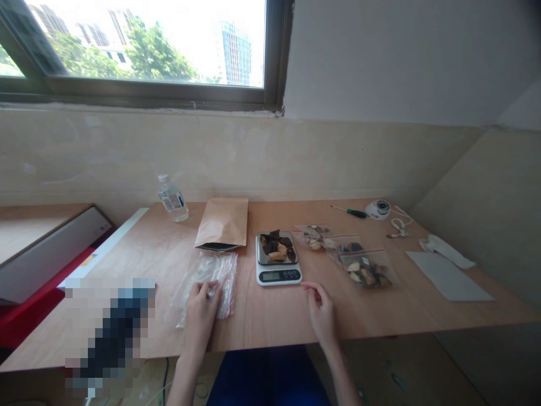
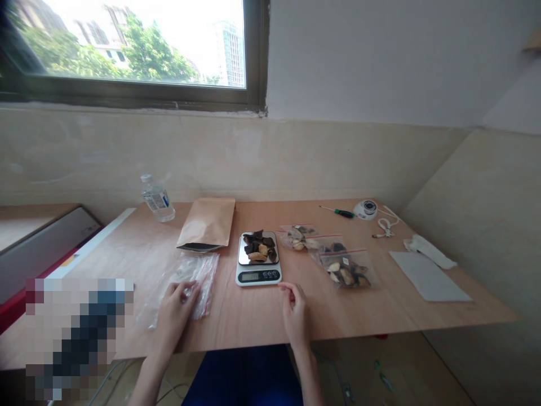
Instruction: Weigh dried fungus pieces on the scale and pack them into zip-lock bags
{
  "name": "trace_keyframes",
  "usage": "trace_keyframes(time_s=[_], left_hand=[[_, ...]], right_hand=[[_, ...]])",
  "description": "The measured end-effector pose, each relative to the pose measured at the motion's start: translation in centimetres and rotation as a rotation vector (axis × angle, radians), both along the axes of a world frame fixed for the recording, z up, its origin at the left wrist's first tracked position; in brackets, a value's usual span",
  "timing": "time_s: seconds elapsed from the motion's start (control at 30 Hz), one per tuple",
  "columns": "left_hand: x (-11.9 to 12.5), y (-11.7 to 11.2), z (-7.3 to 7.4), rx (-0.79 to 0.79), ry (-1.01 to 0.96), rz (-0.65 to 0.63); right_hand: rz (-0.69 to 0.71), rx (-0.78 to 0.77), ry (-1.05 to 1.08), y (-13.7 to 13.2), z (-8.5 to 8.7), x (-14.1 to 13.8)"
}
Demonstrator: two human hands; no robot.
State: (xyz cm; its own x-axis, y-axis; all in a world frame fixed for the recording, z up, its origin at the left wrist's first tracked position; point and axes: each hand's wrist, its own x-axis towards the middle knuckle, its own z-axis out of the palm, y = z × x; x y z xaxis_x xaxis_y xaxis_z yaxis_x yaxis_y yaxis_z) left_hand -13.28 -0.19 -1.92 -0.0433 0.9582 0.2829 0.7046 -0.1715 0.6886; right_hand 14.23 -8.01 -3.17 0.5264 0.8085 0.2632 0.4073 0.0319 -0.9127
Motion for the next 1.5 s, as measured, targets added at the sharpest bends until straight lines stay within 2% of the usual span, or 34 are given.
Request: trace_keyframes(time_s=[0.13, 0.27, 0.3, 0.37, 0.47, 0.57, 0.63, 0.8, 0.93, 1.17, 1.23, 1.37, 1.5], left_hand=[[0.3, -1.1, 1.5, 0.006, -0.022, 0.054], [2.5, -4.3, 3.7, 0.169, -0.029, 0.185], [3.4, -5.2, 4.1, 0.218, -0.047, 0.176], [5.2, -6.8, 4.7, 0.265, -0.107, 0.063], [7.1, -8.0, 5.1, 0.253, -0.222, -0.080], [7.7, -8.0, 4.9, 0.231, -0.253, -0.233], [7.3, -7.7, 4.6, 0.252, -0.236, -0.310], [6.1, -6.8, 3.8, 0.263, -0.189, -0.401], [5.8, -6.5, 4.0, 0.275, -0.187, -0.432], [6.2, -6.5, 3.8, 0.373, -0.216, -0.368], [5.9, -6.4, 3.8, 0.384, -0.224, -0.283], [5.2, -5.6, 4.5, 0.408, -0.267, -0.039], [5.6, -4.8, 5.0, 0.388, -0.282, -0.051]], right_hand=[[0.063, 0.021, -0.019, -0.3, 1.1, -1.0], [0.294, 0.018, 0.038, -1.2, 3.7, -5.3], [0.357, 0.013, 0.077, -1.3, 4.5, -6.7], [0.453, 0.012, 0.173, -1.4, 5.8, -9.1], [0.476, 0.017, 0.351, -1.0, 6.9, -10.9], [0.411, 0.012, 0.473, -0.5, 6.8, -10.3], [0.415, -0.001, 0.513, -0.4, 6.7, -9.5], [0.469, -0.033, 0.543, -0.7, 6.6, -8.3], [0.503, -0.033, 0.501, -0.5, 6.5, -8.2], [0.541, -0.080, 0.373, -0.1, 7.1, -7.5], [0.485, -0.105, 0.341, -0.1, 6.8, -6.7], [0.280, -0.116, 0.339, 0.5, 5.8, -4.1], [0.341, -0.093, 0.275, 2.6, 5.3, -1.9]])
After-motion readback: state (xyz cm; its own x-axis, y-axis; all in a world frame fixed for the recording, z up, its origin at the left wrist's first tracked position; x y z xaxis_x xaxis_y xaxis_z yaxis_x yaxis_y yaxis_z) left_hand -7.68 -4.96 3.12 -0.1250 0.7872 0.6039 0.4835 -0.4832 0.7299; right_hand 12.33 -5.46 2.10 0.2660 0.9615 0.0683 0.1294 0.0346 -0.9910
